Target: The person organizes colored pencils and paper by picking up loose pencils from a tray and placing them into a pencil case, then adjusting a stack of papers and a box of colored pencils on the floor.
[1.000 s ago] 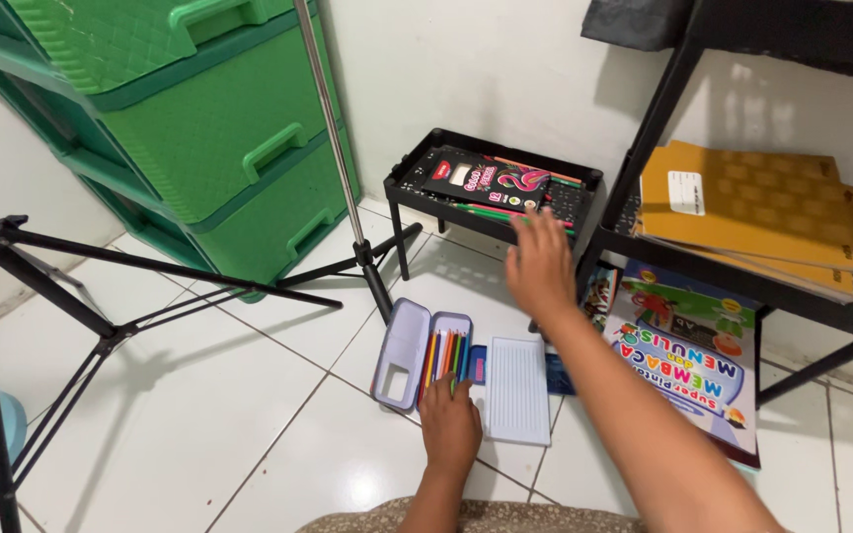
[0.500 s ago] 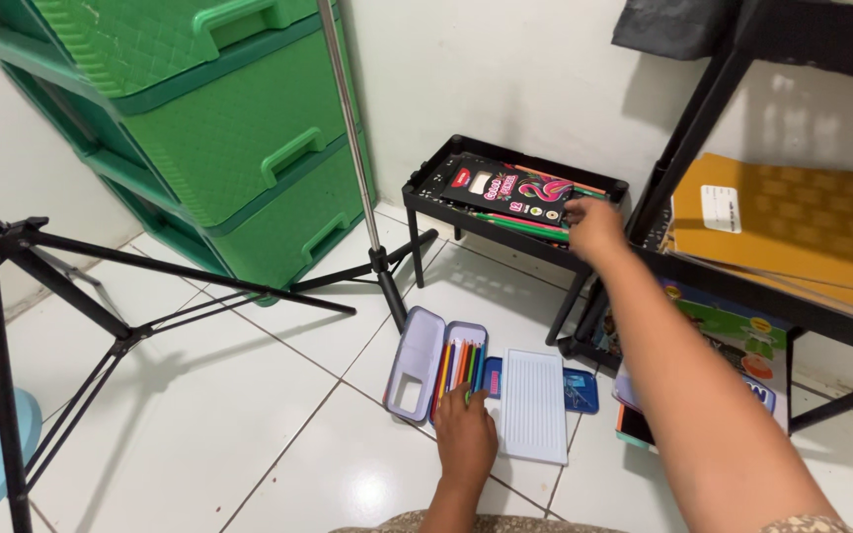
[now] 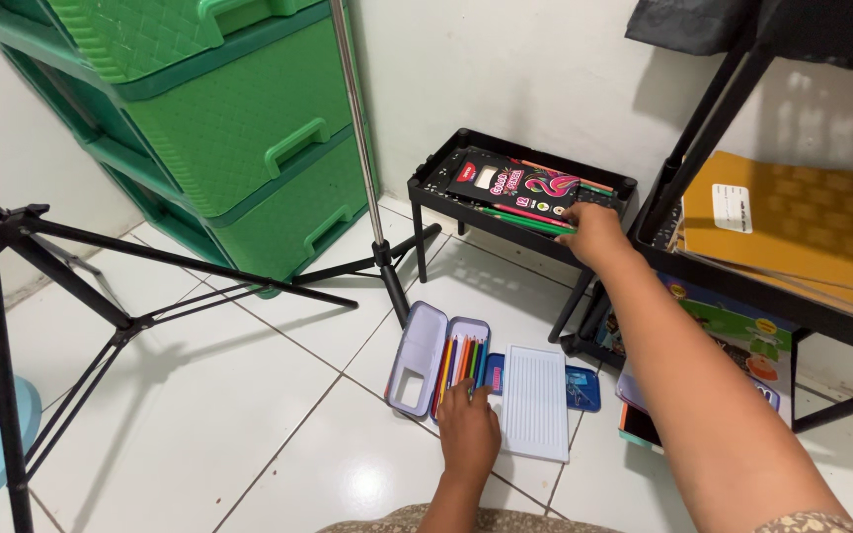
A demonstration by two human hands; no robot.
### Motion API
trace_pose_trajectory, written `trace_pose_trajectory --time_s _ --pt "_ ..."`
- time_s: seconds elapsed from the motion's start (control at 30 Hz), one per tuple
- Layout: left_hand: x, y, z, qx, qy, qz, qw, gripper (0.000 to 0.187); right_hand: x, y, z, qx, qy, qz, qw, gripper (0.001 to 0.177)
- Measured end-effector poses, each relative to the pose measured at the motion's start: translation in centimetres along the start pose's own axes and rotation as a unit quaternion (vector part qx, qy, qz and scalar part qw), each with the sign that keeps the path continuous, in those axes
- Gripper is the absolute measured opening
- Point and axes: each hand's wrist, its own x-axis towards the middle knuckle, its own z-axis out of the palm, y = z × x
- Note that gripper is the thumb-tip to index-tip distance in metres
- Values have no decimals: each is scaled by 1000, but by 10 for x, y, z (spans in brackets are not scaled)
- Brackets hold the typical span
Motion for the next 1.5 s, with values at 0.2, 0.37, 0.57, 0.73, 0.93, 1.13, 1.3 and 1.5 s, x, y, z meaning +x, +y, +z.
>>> trace_pose_trajectory --time_s 0.2,0.37,0.57,0.73,0.93,1.13,1.3,1.5 --pt "0 -1 1 0 -2 -3 1000 32 -5 -1 4 9 17 -15 1000 46" --pt "1 0 0 1 -7 -4 1000 33 -15 -14 -8 -17 11 -6 1000 43" --pt "0 1 -1 -6 -2 -3 1000 33 -18 -7 -5 -3 48 -64 997 38" --pt "-3 3 -2 -6 5 2 1000 32 -30 -23 -11 16 152 -98 983 32" --pt "-6 4 -7 -9 5 -3 1000 31 -60 -57 -30 84 248 -169 950 27" --pt "-10 5 -12 -25 42 2 999 30 -134 -67 -8 118 250 -120 953 23" --pt "-14 7 -17 -84 33 -27 996 27 -205 -39 50 159 159 -20 974 23" --pt "-5 11 -15 -230 63 -29 971 27 -256 -30 121 348 9 150 925 25"
